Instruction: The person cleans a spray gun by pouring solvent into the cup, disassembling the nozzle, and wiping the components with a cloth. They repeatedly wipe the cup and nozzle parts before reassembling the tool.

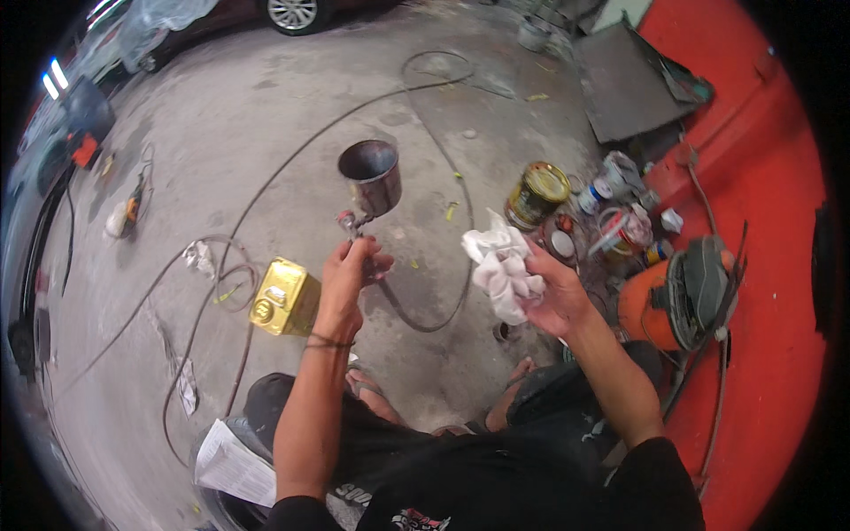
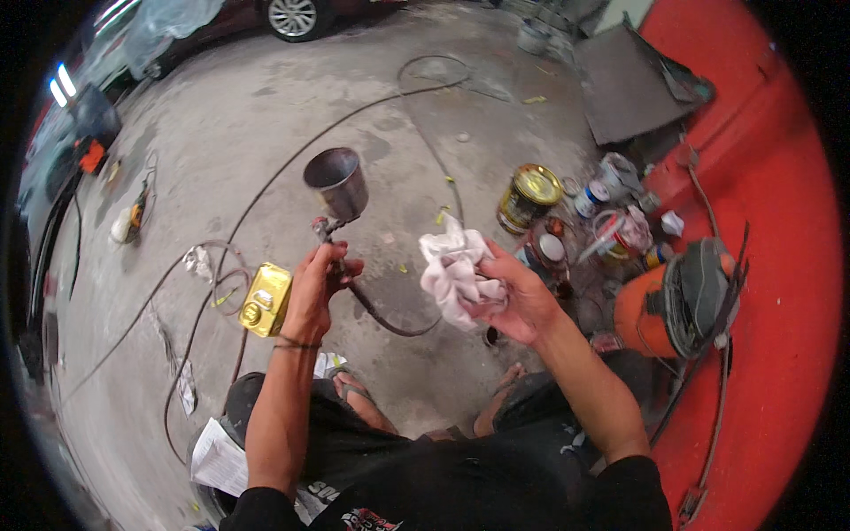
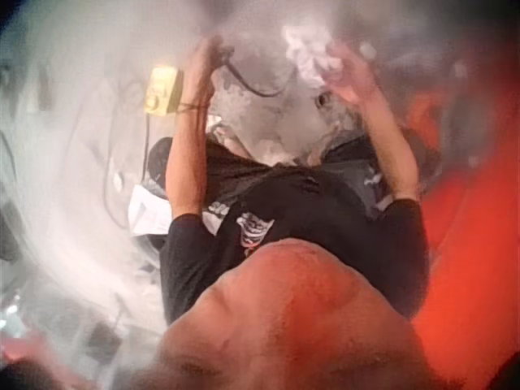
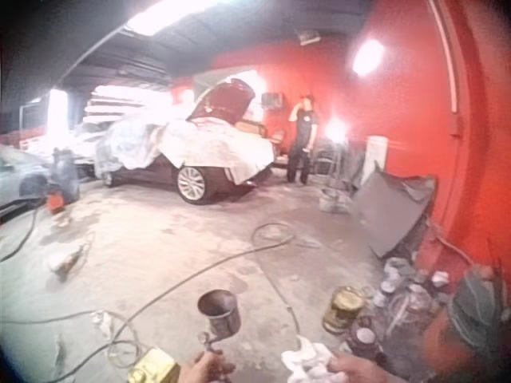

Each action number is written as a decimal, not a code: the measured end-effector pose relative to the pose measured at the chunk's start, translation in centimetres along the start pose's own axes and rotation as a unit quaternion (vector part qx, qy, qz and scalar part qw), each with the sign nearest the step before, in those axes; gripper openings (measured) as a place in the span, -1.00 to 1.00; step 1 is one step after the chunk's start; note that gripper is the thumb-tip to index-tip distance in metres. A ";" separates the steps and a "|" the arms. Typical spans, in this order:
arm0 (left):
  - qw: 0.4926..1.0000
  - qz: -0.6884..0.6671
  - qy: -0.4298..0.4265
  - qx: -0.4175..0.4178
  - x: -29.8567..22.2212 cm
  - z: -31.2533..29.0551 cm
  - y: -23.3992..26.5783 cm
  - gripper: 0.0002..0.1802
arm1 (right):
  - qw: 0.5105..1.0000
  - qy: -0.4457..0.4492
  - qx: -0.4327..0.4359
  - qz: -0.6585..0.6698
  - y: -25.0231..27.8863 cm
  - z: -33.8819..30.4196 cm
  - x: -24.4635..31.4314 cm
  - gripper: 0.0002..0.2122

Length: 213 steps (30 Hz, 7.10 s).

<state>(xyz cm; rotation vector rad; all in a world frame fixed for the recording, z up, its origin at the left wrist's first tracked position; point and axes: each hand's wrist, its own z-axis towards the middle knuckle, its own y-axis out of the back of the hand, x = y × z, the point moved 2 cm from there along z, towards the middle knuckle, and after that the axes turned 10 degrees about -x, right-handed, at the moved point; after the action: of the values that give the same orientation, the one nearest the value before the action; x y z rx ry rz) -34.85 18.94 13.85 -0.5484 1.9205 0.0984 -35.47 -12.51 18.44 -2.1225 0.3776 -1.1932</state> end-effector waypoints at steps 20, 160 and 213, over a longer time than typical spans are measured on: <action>0.991 0.134 -0.009 0.014 6.3 -2.1 -0.2 -0.64 | 0.940 0.272 -0.137 -0.154 -2.6 2.0 2.7 -0.78; 0.979 -0.202 0.031 -0.014 0.8 0.6 -1.9 -0.65 | 0.604 0.640 -0.104 -0.463 -17.5 14.8 -2.2 -0.51; 0.988 -0.141 -0.014 0.059 -0.8 -0.8 -2.2 -0.65 | 0.985 0.025 0.125 -0.112 -9.6 24.1 2.5 -0.43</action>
<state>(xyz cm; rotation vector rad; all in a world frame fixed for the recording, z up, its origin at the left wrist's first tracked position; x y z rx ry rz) -34.33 16.97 15.30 -0.7281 1.7905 -0.1874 -14.55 3.00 17.77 -1.9551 0.0060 -1.3459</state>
